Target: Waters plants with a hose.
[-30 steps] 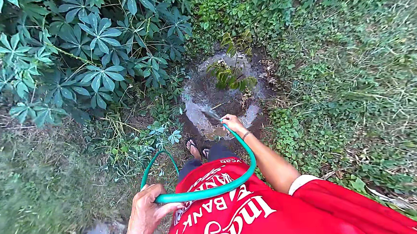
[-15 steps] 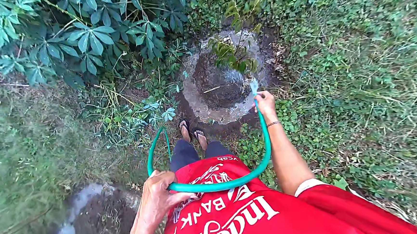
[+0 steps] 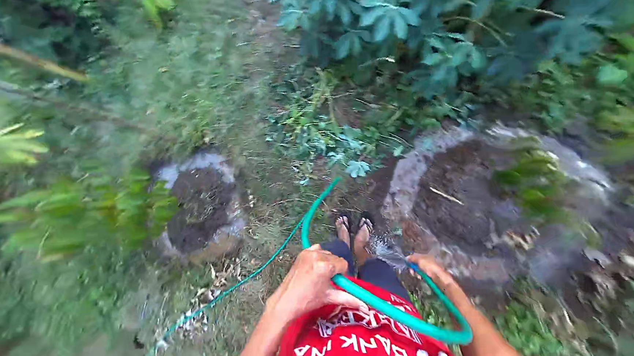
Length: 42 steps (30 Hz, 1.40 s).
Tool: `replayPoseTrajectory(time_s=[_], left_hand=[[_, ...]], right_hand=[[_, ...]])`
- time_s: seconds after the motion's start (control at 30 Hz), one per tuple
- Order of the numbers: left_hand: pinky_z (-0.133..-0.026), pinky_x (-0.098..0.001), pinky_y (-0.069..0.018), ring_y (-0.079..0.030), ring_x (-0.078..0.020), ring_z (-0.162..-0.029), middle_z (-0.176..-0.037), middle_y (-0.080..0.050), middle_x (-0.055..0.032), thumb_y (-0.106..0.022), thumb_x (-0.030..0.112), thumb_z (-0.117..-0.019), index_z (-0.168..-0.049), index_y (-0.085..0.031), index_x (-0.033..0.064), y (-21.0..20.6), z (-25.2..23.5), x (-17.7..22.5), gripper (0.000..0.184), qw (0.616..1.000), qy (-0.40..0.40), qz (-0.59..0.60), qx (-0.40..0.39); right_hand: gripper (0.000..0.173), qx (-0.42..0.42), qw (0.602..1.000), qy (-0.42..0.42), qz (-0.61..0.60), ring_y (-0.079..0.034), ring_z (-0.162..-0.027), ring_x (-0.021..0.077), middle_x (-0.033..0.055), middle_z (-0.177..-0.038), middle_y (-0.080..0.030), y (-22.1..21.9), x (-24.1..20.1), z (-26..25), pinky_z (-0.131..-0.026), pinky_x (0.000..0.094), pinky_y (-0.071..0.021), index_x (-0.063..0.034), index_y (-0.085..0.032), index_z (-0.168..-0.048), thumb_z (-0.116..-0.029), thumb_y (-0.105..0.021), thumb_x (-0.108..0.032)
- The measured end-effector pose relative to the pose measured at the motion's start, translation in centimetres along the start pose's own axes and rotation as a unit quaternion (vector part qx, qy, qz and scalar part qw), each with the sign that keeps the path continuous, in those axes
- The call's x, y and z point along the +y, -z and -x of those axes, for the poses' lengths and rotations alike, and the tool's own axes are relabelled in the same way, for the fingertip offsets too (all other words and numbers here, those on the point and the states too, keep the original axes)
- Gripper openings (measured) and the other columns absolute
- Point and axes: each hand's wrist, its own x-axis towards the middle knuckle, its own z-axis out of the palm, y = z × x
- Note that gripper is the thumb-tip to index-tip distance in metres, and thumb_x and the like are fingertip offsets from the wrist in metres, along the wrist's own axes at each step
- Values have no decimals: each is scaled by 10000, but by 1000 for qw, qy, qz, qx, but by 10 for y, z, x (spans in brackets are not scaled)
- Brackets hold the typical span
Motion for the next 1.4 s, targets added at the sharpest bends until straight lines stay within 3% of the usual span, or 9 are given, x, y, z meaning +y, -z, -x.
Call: replayPoseTrajectory(time_s=[0.13,0.33,0.77,0.93,1.03,1.13,1.23,1.33,1.4], left_hand=[[-691,-397,-475,-594,-187,-601,-608,-600,-39,-731,685,-811,-679,-603,110,14,32,-25,603,997,58,6,41],[-675,-402,-463,-576,-196,-581,-587,-576,-44,-740,684,-799,-659,-582,105,20,63,-48,617,991,100,22,89],[-724,-437,-492,-606,-232,-633,-622,-602,-70,-766,638,-804,-715,-625,78,1,158,-46,585,951,226,60,205],[-666,-422,-474,-562,-214,-590,-584,-553,-68,-743,664,-814,-677,-580,68,-10,221,-56,633,894,288,83,335],[-586,-331,-442,-513,-143,-556,-576,-524,-34,-741,657,-829,-684,-577,76,-22,268,-61,621,815,321,66,478],[-511,-236,-395,-473,-49,-527,-573,-520,4,-769,624,-820,-696,-606,53,-12,308,-61,606,693,386,87,603],[-545,-232,-442,-484,-27,-545,-604,-527,37,-790,401,-870,-735,-640,51,12,329,-73,404,497,437,175,729],[-498,-189,-373,-397,-27,-508,-630,-471,57,-594,259,-1036,-818,-602,109,49,352,-93,264,293,292,311,856],[-472,-167,-395,-400,-30,-487,-657,-470,49,-490,335,-1090,-882,-586,129,75,366,-87,308,193,181,390,882]], right_hand=[[282,-45,997,24,66,-544,-543,136,90,-766,-626,-36,-40,-51,-514,300,-485,29,-636,-1216,-1077,-510,-182],[282,-38,991,53,115,-543,-565,142,95,-777,-610,-73,-108,-53,-528,310,-482,24,-624,-1212,-1089,-486,-189],[243,-88,966,65,233,-520,-466,113,59,-657,-599,-150,-141,-65,-427,266,-445,17,-602,-1106,-1087,-458,-177],[301,-76,969,177,152,-537,-495,94,31,-715,-624,-198,-233,-31,-450,261,-471,-24,-582,-1112,-1087,-420,-276],[278,-111,959,244,88,-542,-495,50,-25,-706,-627,-250,-309,-4,-464,216,-487,-92,-572,-1060,-1095,-409,-315],[208,-136,939,316,-7,-577,-589,32,-45,-753,-605,-333,-377,45,-574,201,-527,-119,-540,-1071,-1090,-413,-282],[388,-190,915,352,-47,-678,-940,142,58,-1137,-638,-410,-433,77,-828,316,-576,-98,-370,-1443,-1126,-323,-316],[534,-265,838,448,161,-731,-976,235,132,-1295,-657,-489,-443,100,-820,393,-615,-100,-228,-1600,-1086,-342,-188],[645,-352,731,480,334,-685,-1149,250,124,-1411,-616,-521,-420,109,-922,453,-590,-109,-261,-1624,-1057,-446,-355]])
